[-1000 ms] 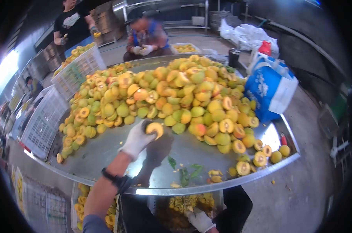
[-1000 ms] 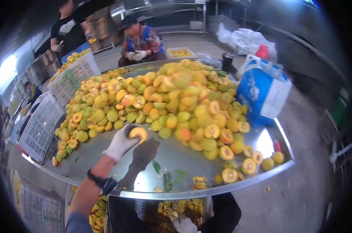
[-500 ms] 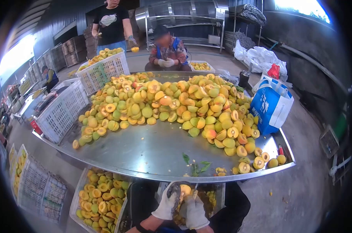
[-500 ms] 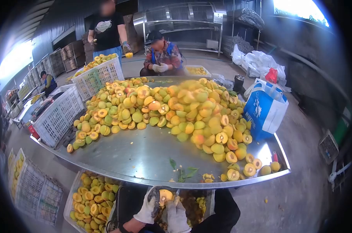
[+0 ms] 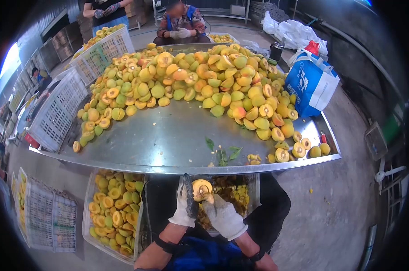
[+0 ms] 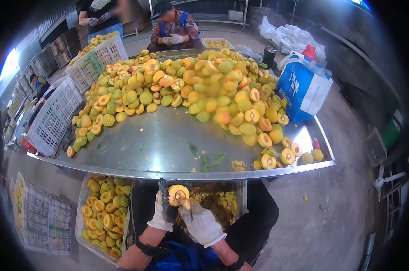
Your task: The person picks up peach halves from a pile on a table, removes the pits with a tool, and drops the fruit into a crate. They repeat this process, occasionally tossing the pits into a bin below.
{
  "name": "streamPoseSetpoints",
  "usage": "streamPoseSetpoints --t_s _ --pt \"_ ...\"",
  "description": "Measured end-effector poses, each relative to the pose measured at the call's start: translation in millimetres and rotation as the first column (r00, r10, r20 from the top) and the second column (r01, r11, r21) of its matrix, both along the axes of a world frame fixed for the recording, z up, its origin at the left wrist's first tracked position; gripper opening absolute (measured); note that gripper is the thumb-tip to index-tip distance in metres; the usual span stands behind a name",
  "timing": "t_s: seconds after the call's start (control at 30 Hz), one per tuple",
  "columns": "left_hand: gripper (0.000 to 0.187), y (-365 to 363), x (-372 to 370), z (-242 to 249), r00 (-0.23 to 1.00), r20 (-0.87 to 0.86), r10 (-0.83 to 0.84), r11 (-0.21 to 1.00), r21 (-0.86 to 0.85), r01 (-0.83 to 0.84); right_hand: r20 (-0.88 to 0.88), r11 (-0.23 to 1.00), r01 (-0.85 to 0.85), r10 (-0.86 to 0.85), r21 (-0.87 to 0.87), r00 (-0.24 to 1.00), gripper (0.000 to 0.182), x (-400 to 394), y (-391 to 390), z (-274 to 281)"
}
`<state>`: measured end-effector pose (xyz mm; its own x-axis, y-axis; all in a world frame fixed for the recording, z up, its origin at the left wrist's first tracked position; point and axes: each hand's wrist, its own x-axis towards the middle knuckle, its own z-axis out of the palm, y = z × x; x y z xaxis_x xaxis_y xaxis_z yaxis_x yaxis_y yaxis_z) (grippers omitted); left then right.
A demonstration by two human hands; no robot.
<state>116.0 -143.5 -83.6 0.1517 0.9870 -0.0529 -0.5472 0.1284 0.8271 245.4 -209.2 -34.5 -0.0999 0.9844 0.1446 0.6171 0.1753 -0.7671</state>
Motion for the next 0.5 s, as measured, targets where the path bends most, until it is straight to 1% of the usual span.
streamPoseSetpoints --t_s 0.03,0.07,0.13,0.17,0.23,0.27,0.3,0.33,0.4,0.43,0.5 --pt "0.04 -0.8 -0.1 -0.5 0.994 -0.106 0.022 0.999 0.043 -0.018 0.012 1.0 -0.004 0.004 -0.003 1.0 0.024 -0.5 -0.8 1.1" --pt "0.038 -1.9 -0.5 -1.4 0.977 -0.21 0.048 0.996 0.086 -0.031 -0.03 1.0 0.004 -0.005 -0.02 1.0 0.025 -2.1 -1.0 -2.0" --pt "0.034 0.4 -1.1 -8.7 0.999 -0.024 0.028 0.999 -0.034 -0.029 -0.112 0.998 0.022 -0.028 -0.054 0.993 0.027 -5.1 -0.3 -9.7" --pt "0.032 1.6 -1.1 -10.8 0.997 0.069 0.024 0.995 -0.095 -0.018 -0.114 0.997 0.004 -0.013 -0.071 0.993 0.027 -5.0 -0.6 -12.3" --pt "0.029 8.6 -0.7 -6.2 0.999 0.049 0.002 0.988 -0.152 0.006 -0.12 0.994 -0.029 0.017 -0.105 0.993 0.029 -4.7 -1.4 -17.7" --pt "0.028 11.3 -0.3 -3.5 0.999 0.038 -0.011 0.983 -0.181 0.018 -0.169 0.993 -0.008 -0.013 -0.121 0.986 0.029 -6.1 -2.1 -22.5" --pt "0.021 12.9 0.0 -3.6 0.999 0.033 -0.014 0.986 -0.165 0.019 -0.216 0.991 0.014 -0.043 -0.136 0.975 0.029 -8.9 -1.9 -27.8" --pt "0.02 14.2 -0.4 -2.6 0.998 -0.039 -0.049 0.987 -0.156 0.043 -0.262 0.988 0.035 -0.075 -0.153 0.962 0.029 -11.4 -1.4 -28.2" --pt "0.017 17.3 -2.5 3.3 0.976 -0.18 -0.124 0.985 -0.142 0.099 -0.309 0.956 0.074 -0.164 -0.284 0.937 0.029 -12.7 -3.6 -16.8" --pt "0.015 19.6 -4.2 13.2 0.952 -0.235 -0.198 0.97 -0.183 0.157 -0.326 0.933 0.089 -0.21 -0.349 0.922 0.029 -12.5 -4.9 -12.0" --pt "0.015 21.0 0.8 13.1 0.928 -0.346 -0.138 0.99 -0.067 0.122 -0.336 0.939 0.096 -0.212 -0.33 0.918 0.032 -10.6 -6.0 -20.3"
